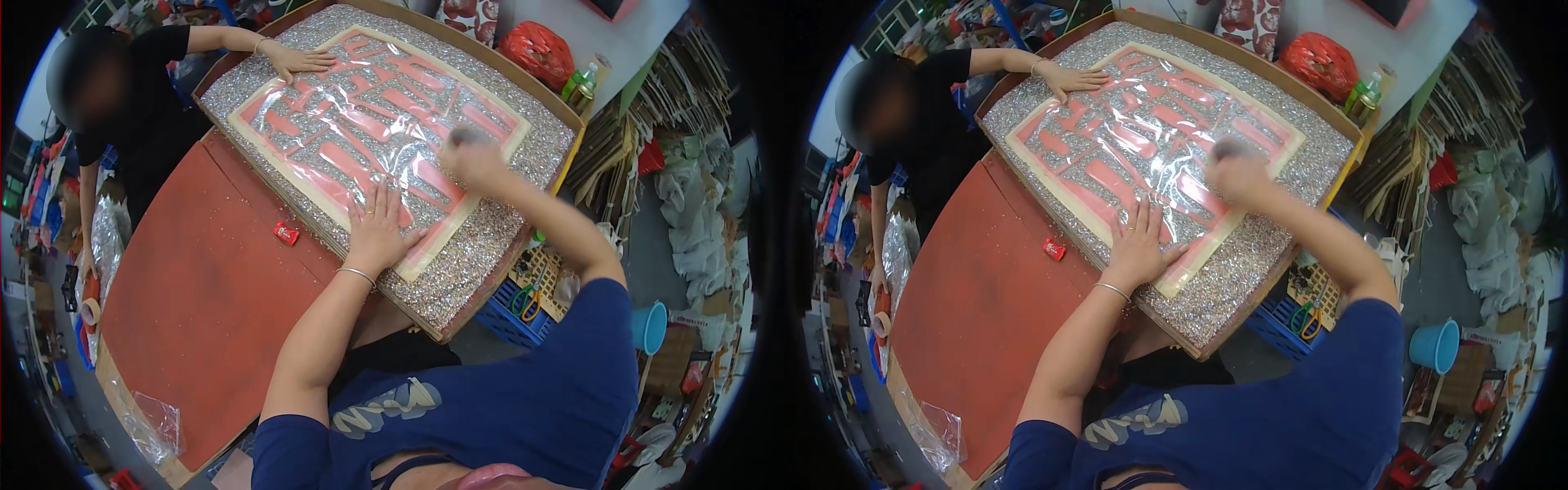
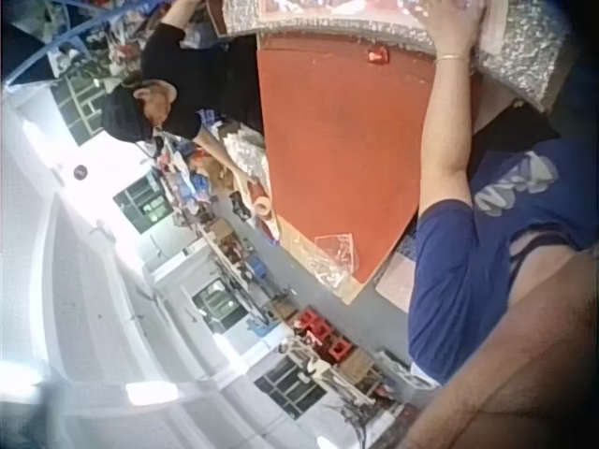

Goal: Peeling off excess material and applying plastic film to decorative shoe components.

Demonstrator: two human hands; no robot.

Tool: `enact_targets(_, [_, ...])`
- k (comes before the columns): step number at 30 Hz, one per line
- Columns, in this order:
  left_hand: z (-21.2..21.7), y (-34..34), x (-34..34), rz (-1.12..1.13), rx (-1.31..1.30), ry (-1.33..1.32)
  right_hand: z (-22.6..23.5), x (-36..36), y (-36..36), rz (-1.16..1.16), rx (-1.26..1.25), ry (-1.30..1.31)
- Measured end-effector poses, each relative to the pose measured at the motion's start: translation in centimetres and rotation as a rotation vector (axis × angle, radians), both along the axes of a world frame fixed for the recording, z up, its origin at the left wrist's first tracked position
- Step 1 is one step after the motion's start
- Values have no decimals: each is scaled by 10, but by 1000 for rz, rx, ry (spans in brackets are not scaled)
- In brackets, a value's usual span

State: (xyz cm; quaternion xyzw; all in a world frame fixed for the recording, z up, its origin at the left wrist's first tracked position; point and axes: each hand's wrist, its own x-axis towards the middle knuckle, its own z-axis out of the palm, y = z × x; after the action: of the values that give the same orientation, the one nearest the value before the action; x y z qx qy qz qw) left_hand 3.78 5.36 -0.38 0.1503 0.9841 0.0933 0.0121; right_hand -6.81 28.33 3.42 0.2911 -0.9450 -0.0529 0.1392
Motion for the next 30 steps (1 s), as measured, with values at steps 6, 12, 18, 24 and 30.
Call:
enact_targets(6, [-2,13,5,-41,50,60,-15,-50,79,-148,-78,48])
enact_targets(12, [3,10,9,1,-62,-10,3,-24,49,-14,-47,-148])
enact_targets(18, [0,11,-3,-8,20,36,-8,-93,24,-41,-32,-36])
enact_targets(24, [0,14,2,-5,21,-26,-21,-165,21,-372,6,-209])
enact_targets(30, [0,16,2,-32,44,6,-21,-190,6,-365,-192,-126])
